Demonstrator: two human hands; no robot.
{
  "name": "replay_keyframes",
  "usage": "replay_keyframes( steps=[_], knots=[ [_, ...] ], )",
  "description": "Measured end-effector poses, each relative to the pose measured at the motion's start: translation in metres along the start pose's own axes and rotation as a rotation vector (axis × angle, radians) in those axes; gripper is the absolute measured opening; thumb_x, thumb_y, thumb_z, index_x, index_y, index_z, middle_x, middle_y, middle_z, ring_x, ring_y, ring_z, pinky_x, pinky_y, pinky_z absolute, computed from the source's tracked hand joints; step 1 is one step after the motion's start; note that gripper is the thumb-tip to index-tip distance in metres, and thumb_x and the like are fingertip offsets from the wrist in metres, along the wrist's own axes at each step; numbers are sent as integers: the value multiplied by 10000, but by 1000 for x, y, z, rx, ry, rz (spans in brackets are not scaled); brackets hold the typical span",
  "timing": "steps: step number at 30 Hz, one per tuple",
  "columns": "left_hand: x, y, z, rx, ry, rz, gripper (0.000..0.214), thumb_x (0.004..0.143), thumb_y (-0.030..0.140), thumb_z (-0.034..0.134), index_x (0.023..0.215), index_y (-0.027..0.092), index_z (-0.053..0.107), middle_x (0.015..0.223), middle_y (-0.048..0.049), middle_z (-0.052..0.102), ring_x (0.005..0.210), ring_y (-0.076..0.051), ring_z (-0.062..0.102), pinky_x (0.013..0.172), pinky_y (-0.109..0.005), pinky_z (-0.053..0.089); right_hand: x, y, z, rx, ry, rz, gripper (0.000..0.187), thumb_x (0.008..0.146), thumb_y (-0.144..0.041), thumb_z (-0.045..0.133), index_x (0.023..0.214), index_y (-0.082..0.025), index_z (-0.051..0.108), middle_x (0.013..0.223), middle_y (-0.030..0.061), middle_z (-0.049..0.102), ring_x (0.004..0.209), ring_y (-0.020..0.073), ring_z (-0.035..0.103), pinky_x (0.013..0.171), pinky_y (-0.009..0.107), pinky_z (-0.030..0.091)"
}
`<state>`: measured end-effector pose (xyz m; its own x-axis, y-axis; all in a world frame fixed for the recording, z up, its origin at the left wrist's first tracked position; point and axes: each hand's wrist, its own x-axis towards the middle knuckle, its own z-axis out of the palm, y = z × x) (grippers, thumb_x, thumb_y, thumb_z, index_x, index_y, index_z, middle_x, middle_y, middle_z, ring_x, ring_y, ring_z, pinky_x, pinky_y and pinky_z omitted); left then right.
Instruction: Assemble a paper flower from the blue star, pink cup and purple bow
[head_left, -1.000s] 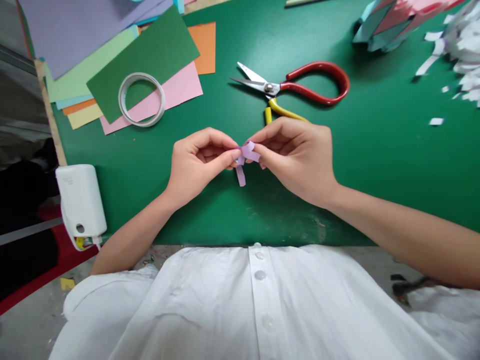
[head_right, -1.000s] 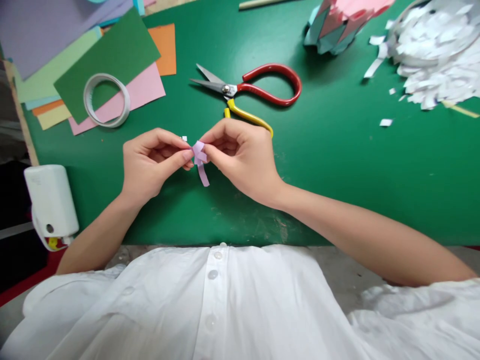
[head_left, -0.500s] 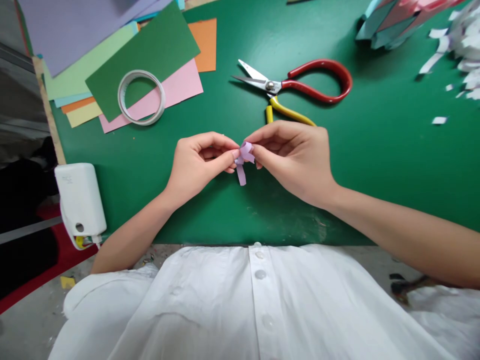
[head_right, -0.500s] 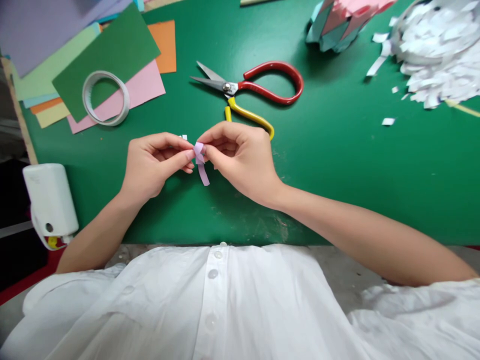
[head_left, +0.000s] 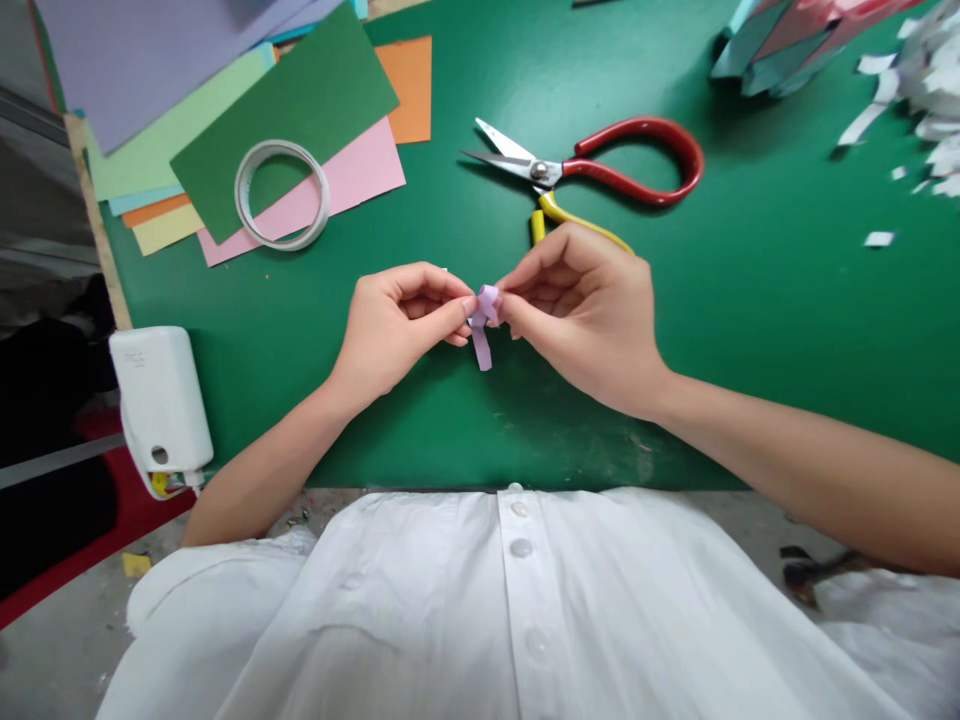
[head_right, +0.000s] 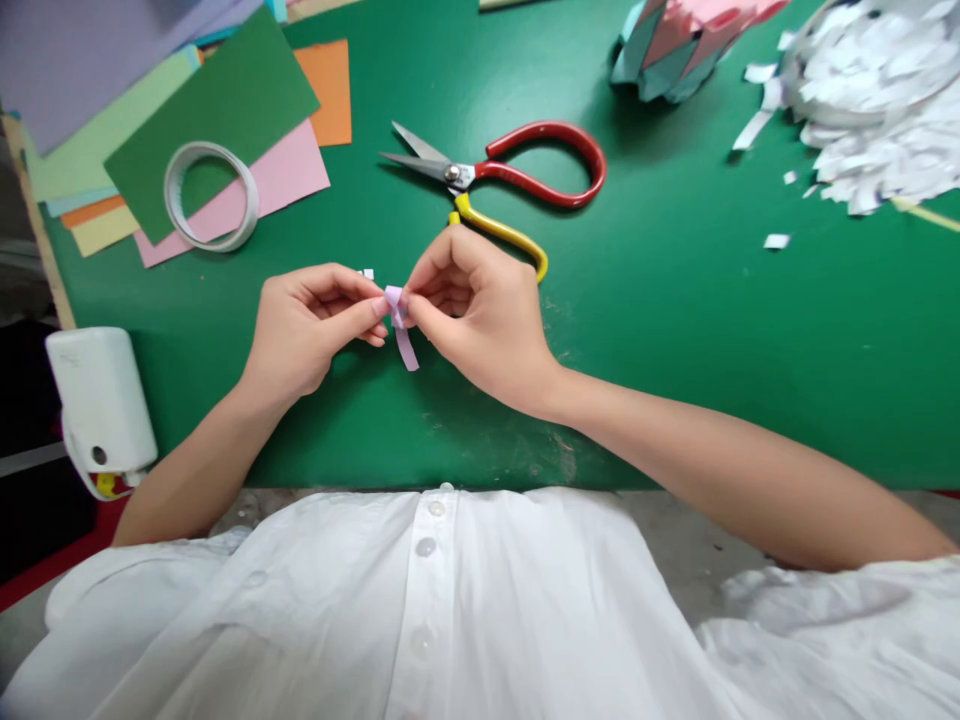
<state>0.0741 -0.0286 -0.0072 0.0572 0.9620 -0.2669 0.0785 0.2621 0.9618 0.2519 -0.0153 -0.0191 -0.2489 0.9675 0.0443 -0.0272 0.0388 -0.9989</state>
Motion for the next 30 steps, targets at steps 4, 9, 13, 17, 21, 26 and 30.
replay_keyframes(
  steps=[4, 9, 13, 17, 21, 26, 30],
  knots=[
    [0, -1, 0, -4, 3, -2, 114, 733, 216, 818, 770, 148, 735, 710, 5, 739, 594, -96, 706, 560, -186, 605, 1, 0, 0, 19, -5, 9, 295, 744, -264, 865, 741, -228, 573, 716, -34, 679, 639, 122, 684, 594, 250, 621],
    [0, -1, 0, 18, -13, 10, 88, 754, 213, 800, 808, 155, 762, 735, 3, 746, 611, -89, 708, 578, -183, 611, 2, 0, -1, 34, -23, 22, 292, 737, -264, 869, 735, -228, 579, 710, -36, 681, 638, 123, 680, 588, 253, 617],
    [0, 2, 0, 49, -7, -10, 79, 747, 193, 799, 770, 143, 742, 690, 12, 726, 567, -75, 684, 533, -158, 580, 2, 1, -2, 25, -36, 27, 259, 768, -247, 836, 737, -226, 580, 713, -35, 688, 641, 123, 677, 599, 262, 618],
    [0, 5, 1, 13, -7, -12, 48, 751, 130, 755, 737, 134, 709, 648, 28, 699, 530, -60, 664, 494, -133, 552, 3, 2, -3, 14, -76, 28, 212, 810, -230, 789, 766, -227, 581, 751, -21, 702, 689, 138, 698, 627, 275, 626],
    [2, 6, 1, 3, 4, -31, 56, 741, 93, 719, 717, 130, 684, 614, 38, 673, 496, -54, 640, 464, -130, 535, 2, 2, -3, 24, -119, 24, 210, 823, -238, 758, 807, -245, 549, 829, -3, 702, 732, 145, 696, 673, 300, 632],
    [2, 7, 2, 36, 7, -34, 67, 730, 102, 716, 702, 134, 665, 606, 40, 656, 484, -58, 626, 453, -139, 522, -1, 4, 0, -38, -138, -7, 342, 747, -231, 804, 855, -263, 481, 851, -14, 661, 722, 141, 659, 592, 284, 577],
    [-1, 6, 4, 111, -10, 1, 51, 745, 104, 702, 717, 138, 674, 620, 39, 659, 510, -58, 635, 486, -140, 536, -2, 8, 4, -71, -68, -12, 313, 788, -204, 751, 837, -266, 448, 794, -36, 624, 678, 125, 632, 599, 283, 564]
  ],
)
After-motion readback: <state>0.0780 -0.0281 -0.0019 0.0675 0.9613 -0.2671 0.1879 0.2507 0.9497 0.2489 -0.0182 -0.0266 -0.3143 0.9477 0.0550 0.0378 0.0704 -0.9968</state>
